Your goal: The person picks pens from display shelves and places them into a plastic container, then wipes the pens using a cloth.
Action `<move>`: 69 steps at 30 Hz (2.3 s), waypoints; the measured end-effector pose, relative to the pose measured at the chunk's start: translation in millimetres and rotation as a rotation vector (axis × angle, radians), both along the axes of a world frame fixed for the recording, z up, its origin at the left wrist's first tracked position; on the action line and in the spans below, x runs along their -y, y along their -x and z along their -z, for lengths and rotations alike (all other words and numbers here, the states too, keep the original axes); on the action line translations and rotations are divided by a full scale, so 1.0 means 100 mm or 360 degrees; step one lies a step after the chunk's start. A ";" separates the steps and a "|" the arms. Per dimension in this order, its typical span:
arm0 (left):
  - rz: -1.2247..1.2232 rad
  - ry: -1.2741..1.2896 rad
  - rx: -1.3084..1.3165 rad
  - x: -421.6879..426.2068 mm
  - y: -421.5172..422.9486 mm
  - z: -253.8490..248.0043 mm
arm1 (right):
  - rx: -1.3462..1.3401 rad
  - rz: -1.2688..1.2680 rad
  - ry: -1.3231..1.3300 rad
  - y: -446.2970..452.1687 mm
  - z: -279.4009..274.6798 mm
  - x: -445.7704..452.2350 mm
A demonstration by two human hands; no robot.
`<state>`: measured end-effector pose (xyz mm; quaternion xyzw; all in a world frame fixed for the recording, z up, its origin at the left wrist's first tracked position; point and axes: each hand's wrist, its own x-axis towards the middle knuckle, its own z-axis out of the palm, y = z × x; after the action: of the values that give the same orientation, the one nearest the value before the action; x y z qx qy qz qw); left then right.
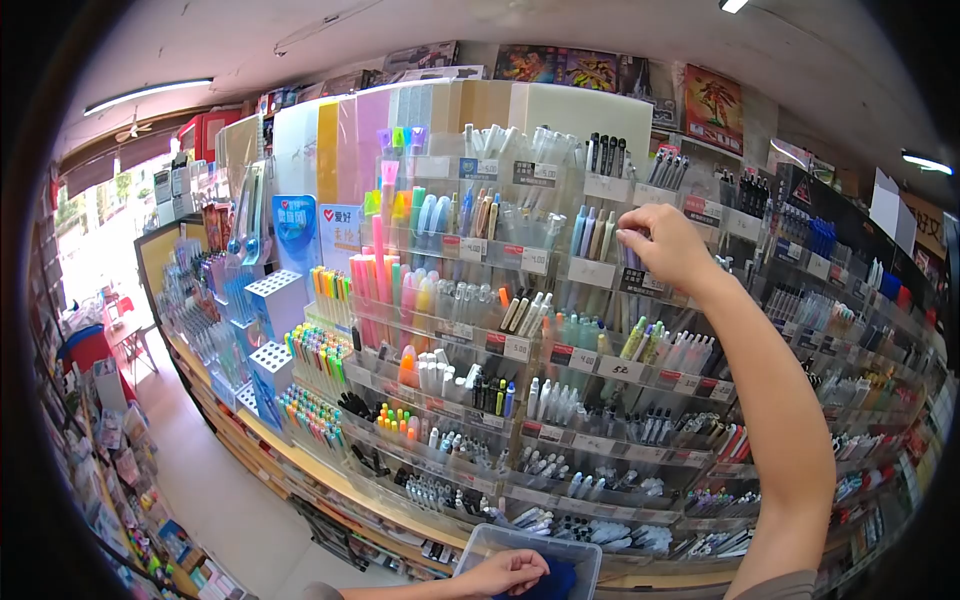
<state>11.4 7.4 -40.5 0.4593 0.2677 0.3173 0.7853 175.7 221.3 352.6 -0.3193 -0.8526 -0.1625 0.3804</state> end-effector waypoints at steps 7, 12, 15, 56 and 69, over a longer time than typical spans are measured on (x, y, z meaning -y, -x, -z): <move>-0.0181 -0.0210 -0.0091 0.10 0.00 -0.27 | -0.0109 0.0122 0.0121 0.01 -0.03 -0.11; -0.0220 -0.0153 -0.0107 0.11 0.01 -0.26 | -0.0043 0.0041 0.0236 -0.04 -0.13 -0.07; -0.0229 -0.0165 -0.0126 0.11 0.01 -0.24 | -0.0019 0.0036 0.0247 -0.04 -0.15 -0.07; -0.0255 -0.0226 0.0336 -0.05 0.05 -0.43 | -0.0315 -0.0589 0.1710 0.04 0.53 0.96; -0.0273 -0.0525 0.0037 0.22 -0.14 -0.48 | -0.0057 -0.0299 0.0266 0.03 0.77 0.87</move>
<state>25.6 -14.4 7.9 0.5537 0.2410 0.4281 0.6724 173.1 134.7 275.2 -0.2715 -0.8824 -0.0488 0.3811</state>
